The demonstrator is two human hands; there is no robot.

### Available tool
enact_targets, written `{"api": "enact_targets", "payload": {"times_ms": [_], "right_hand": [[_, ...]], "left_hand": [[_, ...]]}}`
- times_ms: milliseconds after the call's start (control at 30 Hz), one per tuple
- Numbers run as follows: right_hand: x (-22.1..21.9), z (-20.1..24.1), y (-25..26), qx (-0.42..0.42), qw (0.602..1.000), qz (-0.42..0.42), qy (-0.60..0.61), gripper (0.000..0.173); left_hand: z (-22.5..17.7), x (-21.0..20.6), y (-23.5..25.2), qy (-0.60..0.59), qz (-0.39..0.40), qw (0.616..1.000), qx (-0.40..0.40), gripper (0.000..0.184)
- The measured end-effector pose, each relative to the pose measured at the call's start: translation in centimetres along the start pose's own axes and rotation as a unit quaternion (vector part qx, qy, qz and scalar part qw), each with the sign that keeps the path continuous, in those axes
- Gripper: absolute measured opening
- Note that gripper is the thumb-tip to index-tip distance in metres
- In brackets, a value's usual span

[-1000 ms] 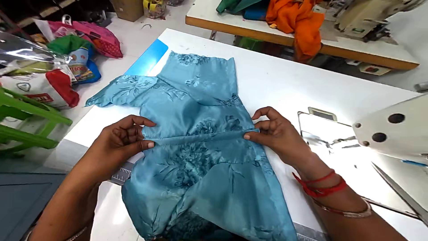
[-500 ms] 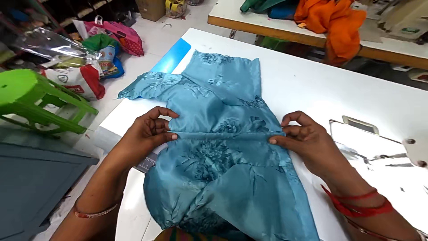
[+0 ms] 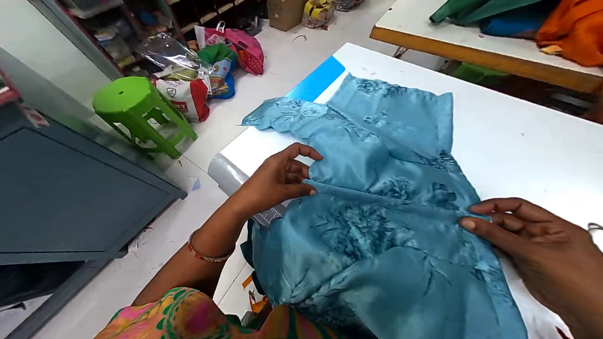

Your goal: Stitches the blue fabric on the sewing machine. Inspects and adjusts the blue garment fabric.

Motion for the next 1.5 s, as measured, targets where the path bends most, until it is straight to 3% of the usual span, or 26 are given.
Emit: {"api": "enact_targets", "payload": {"times_ms": [167, 300, 400, 567, 733, 900, 1300, 1500], "right_hand": [[0.02, -0.01, 0.02, 0.005, 1.0, 0.001, 0.011, 0.018], [0.14, -0.06, 0.13, 0.013, 1.0, 0.0, 0.013, 0.018], [0.16, -0.23, 0.22, 0.019, 1.0, 0.009, 0.013, 0.017], [0.16, -0.23, 0.42, 0.017, 0.999, 0.021, 0.027, 0.018], [0.21, -0.41, 0.5, 0.015, 0.999, 0.028, 0.039, 0.02], [0.21, -0.37, 0.65, 0.02, 0.998, 0.034, 0.046, 0.02], [0.23, -0.53, 0.6, 0.014, 0.998, 0.028, 0.049, 0.019], [0.45, -0.62, 0.56, 0.016, 0.999, 0.029, 0.04, 0.018]], "left_hand": [[-0.01, 0.04, -0.06, 0.0, 0.021, 1.0, 0.013, 0.039], [0.57, 0.19, 0.44, -0.015, 0.132, 0.991, 0.022, 0.054], [0.62, 0.21, 0.43, -0.026, 0.149, 0.988, 0.034, 0.058], [0.55, 0.28, 0.25, -0.045, 0.127, 0.991, 0.02, 0.047], [-0.03, -0.05, 0.01, -0.029, 0.042, 0.999, 0.007, 0.032], [0.31, -0.11, 0.31, -0.015, 0.024, 0.999, -0.02, 0.038], [0.46, -0.09, 0.56, -0.058, 0.007, 0.998, 0.026, 0.053], [0.24, -0.22, 0.52, -0.069, 0.0, 0.997, 0.027, 0.046]]}}
Point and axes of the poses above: each hand's wrist, its own y-axis towards the middle knuckle, its own x-axis out of the back of the hand, z = x × y, the point moved 7 cm from there along y, towards the middle knuckle, and after that the axes turned 9 degrees about -y, right-handed, at the moved point
